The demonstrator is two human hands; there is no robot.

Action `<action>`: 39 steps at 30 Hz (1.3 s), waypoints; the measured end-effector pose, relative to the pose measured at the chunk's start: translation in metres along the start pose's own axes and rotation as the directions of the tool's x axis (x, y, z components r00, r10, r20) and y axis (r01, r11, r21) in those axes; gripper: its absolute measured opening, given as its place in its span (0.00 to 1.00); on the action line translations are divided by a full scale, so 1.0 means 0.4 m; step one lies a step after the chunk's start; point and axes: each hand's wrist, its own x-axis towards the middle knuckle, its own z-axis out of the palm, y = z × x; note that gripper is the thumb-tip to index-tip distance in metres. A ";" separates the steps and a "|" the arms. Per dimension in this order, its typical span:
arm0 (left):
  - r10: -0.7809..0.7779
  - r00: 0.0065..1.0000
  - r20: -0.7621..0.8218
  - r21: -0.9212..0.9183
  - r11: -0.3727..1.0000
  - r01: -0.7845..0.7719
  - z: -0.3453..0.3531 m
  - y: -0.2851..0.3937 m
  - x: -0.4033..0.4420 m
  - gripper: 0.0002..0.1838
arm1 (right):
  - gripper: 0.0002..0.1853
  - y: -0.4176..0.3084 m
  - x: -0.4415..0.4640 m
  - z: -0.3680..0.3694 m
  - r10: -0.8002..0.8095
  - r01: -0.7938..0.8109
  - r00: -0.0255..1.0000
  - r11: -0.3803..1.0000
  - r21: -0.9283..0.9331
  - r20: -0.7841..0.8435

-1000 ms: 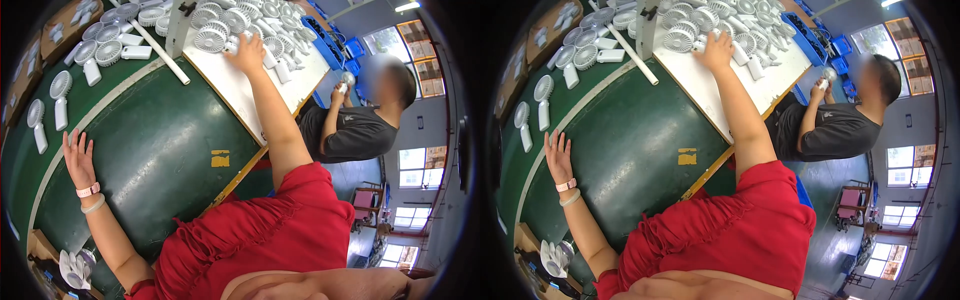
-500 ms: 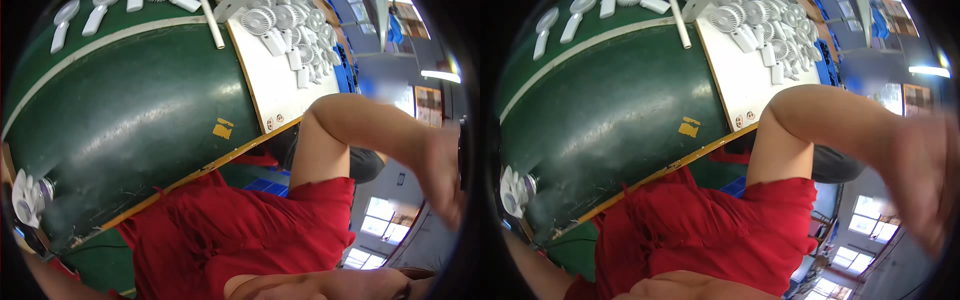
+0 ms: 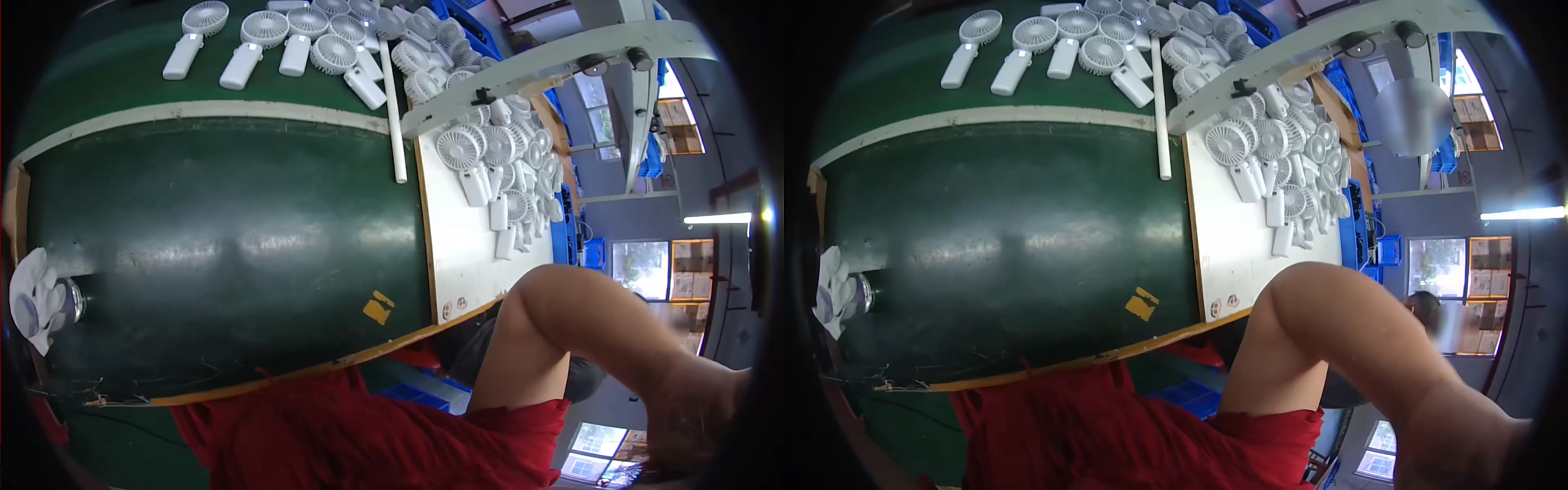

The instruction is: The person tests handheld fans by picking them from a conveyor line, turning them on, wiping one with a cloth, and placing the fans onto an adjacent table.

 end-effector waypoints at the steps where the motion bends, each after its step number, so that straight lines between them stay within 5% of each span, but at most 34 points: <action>1: 0.028 1.000 0.004 0.001 1.000 -0.028 0.007 -0.006 0.007 0.23 | 0.23 -0.008 -0.003 -0.017 -0.013 0.012 1.000 1.000 -0.018 -0.023; 6: 0.201 0.972 0.121 0.043 0.977 -0.208 0.000 0.021 0.078 0.21 | 0.21 -0.047 -0.042 -0.014 -0.230 0.189 0.959 0.955 -0.228 -0.164; 9: 0.278 0.942 0.190 0.066 0.953 -0.294 -0.005 0.051 0.117 0.20 | 0.24 -0.069 -0.056 -0.028 -0.042 0.046 0.999 0.966 -0.255 0.020; 12: 0.295 0.929 0.224 0.104 0.941 -0.324 -0.008 0.088 0.125 0.18 | 0.26 -0.062 -0.075 0.004 -0.149 0.127 0.975 0.982 -0.137 -0.166; 17: 0.307 0.934 0.184 0.119 0.936 -0.331 -0.006 0.096 0.091 0.16 | 0.29 -0.061 -0.074 0.018 -0.016 0.002 0.996 0.987 -0.163 -0.084; 26: 0.239 0.952 0.193 0.263 0.922 -0.285 0.011 0.209 0.071 0.13 | 0.23 -0.030 -0.075 0.035 -0.133 0.129 0.957 0.991 -0.033 -0.259; 29: 0.318 0.922 0.222 0.267 0.889 -0.372 0.004 0.211 0.076 0.12 | 0.23 -0.035 -0.074 0.034 -0.111 0.096 0.993 0.962 -0.256 -0.045; 39: 0.465 0.838 0.284 0.260 0.804 -0.534 0.018 0.220 0.077 0.09 | 0.23 -0.052 -0.038 0.028 -0.195 0.150 0.973 0.942 -0.301 -0.124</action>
